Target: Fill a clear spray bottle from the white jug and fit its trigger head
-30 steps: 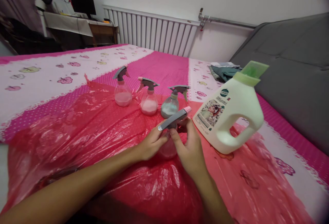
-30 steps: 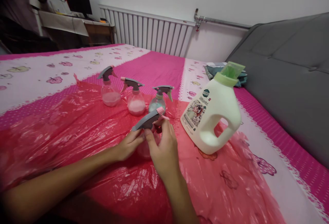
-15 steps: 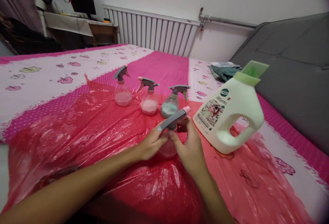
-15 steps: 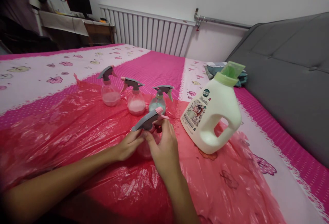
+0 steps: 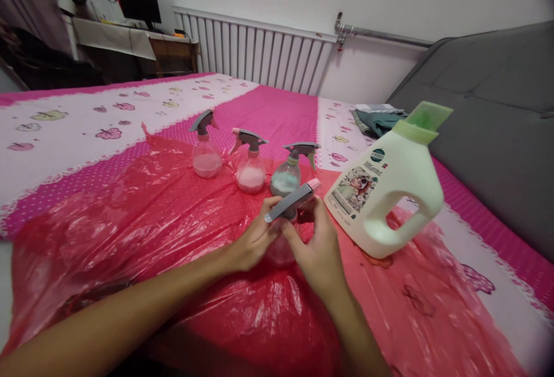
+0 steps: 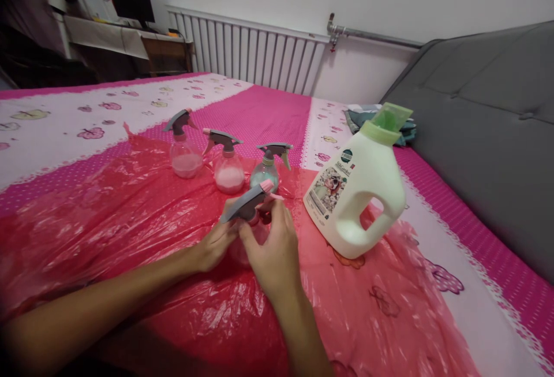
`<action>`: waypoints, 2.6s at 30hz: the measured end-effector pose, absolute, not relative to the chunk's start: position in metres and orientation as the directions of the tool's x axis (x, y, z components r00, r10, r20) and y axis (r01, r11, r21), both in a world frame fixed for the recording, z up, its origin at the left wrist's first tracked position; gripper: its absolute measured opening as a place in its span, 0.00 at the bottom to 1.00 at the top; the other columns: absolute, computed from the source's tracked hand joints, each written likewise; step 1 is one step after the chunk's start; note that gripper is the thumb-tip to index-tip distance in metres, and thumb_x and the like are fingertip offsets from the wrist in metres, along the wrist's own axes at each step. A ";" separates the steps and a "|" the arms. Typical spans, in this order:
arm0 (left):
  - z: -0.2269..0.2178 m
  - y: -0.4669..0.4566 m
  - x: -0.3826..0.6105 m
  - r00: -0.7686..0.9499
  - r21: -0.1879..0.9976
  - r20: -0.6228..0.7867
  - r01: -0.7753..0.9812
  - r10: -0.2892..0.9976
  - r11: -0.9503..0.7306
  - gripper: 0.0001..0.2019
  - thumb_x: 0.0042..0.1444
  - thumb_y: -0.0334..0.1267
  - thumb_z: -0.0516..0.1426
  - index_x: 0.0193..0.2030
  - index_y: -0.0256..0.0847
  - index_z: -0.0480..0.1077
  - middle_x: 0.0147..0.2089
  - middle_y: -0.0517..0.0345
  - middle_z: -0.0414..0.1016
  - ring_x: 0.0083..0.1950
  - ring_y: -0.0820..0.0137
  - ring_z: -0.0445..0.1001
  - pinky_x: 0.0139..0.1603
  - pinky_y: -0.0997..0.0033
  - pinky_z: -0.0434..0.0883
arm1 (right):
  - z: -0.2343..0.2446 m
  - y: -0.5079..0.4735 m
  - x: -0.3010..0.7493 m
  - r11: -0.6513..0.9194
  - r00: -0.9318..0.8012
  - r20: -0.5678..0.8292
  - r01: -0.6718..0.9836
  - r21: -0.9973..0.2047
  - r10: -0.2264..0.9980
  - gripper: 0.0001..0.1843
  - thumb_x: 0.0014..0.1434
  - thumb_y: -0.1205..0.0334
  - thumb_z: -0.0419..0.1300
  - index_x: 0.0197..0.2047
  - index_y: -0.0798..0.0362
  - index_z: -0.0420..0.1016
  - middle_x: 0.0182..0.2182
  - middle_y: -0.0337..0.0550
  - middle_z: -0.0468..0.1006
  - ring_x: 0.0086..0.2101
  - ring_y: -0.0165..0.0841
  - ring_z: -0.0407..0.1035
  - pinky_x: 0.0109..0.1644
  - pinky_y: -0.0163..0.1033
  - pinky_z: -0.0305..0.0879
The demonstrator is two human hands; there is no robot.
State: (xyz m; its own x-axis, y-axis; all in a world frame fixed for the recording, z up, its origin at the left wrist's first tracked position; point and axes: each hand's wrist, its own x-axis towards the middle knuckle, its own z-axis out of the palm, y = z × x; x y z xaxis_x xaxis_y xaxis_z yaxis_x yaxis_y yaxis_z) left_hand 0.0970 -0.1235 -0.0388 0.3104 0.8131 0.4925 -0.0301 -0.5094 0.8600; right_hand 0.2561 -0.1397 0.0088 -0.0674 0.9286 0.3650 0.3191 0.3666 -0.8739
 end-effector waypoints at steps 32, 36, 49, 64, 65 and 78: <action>-0.035 -0.115 0.096 0.339 0.912 0.409 -0.116 0.847 -0.394 0.28 0.74 0.59 0.50 0.61 0.37 0.76 0.59 0.43 0.80 0.66 0.53 0.73 0.74 0.51 0.62 | -0.007 -0.128 0.267 0.393 0.166 0.446 0.274 -0.878 0.880 0.39 0.50 0.44 0.76 0.56 0.46 0.62 0.51 0.48 0.73 0.49 0.43 0.74 0.59 0.55 0.69; -0.029 -0.117 0.095 0.362 0.904 0.419 -0.078 0.833 -0.421 0.27 0.74 0.59 0.50 0.62 0.42 0.76 0.58 0.45 0.81 0.65 0.53 0.74 0.74 0.51 0.62 | 0.003 -0.132 0.267 0.457 0.066 0.497 0.302 -0.837 0.866 0.33 0.60 0.43 0.69 0.63 0.46 0.67 0.59 0.52 0.74 0.60 0.46 0.70 0.66 0.57 0.65; -0.020 -0.116 0.088 0.391 0.908 0.387 -0.006 0.835 -0.419 0.29 0.72 0.62 0.51 0.63 0.43 0.77 0.63 0.47 0.81 0.67 0.51 0.75 0.73 0.50 0.66 | 0.012 -0.131 0.267 0.307 0.126 0.345 0.248 -0.919 0.930 0.27 0.48 0.42 0.75 0.22 0.48 0.64 0.19 0.32 0.65 0.24 0.29 0.59 0.28 0.37 0.59; -0.025 -0.117 0.099 0.357 0.801 0.484 0.186 0.799 -0.569 0.27 0.74 0.60 0.49 0.67 0.42 0.65 0.60 0.44 0.77 0.62 0.53 0.75 0.67 0.50 0.69 | 0.018 -0.134 0.263 0.321 0.132 0.352 0.212 -0.923 0.926 0.25 0.48 0.44 0.76 0.24 0.49 0.66 0.19 0.30 0.59 0.21 0.27 0.56 0.24 0.35 0.62; -0.026 -0.117 0.098 0.354 0.792 0.473 0.230 0.807 -0.565 0.28 0.73 0.61 0.49 0.65 0.41 0.66 0.58 0.44 0.78 0.59 0.53 0.76 0.64 0.50 0.71 | 0.017 -0.134 0.263 0.321 0.134 0.352 0.208 -0.924 0.926 0.26 0.48 0.44 0.76 0.24 0.49 0.65 0.20 0.30 0.60 0.21 0.27 0.56 0.24 0.34 0.61; -0.009 -0.119 0.092 0.405 0.735 0.460 0.326 0.790 -0.595 0.26 0.75 0.58 0.47 0.63 0.40 0.71 0.58 0.44 0.79 0.55 0.54 0.76 0.59 0.55 0.71 | 0.012 -0.135 0.262 0.335 0.106 0.362 0.206 -0.919 0.926 0.17 0.55 0.46 0.70 0.33 0.50 0.73 0.25 0.37 0.73 0.27 0.31 0.68 0.29 0.35 0.69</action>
State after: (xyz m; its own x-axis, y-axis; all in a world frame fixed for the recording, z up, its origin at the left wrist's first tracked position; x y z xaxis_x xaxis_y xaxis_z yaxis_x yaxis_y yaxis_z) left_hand 0.0921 -0.1187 -0.0090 0.4046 0.7901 0.4604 0.3259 -0.5950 0.7346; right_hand 0.2620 -0.1345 0.0121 0.1057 0.9263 0.3617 0.2062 0.3354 -0.9192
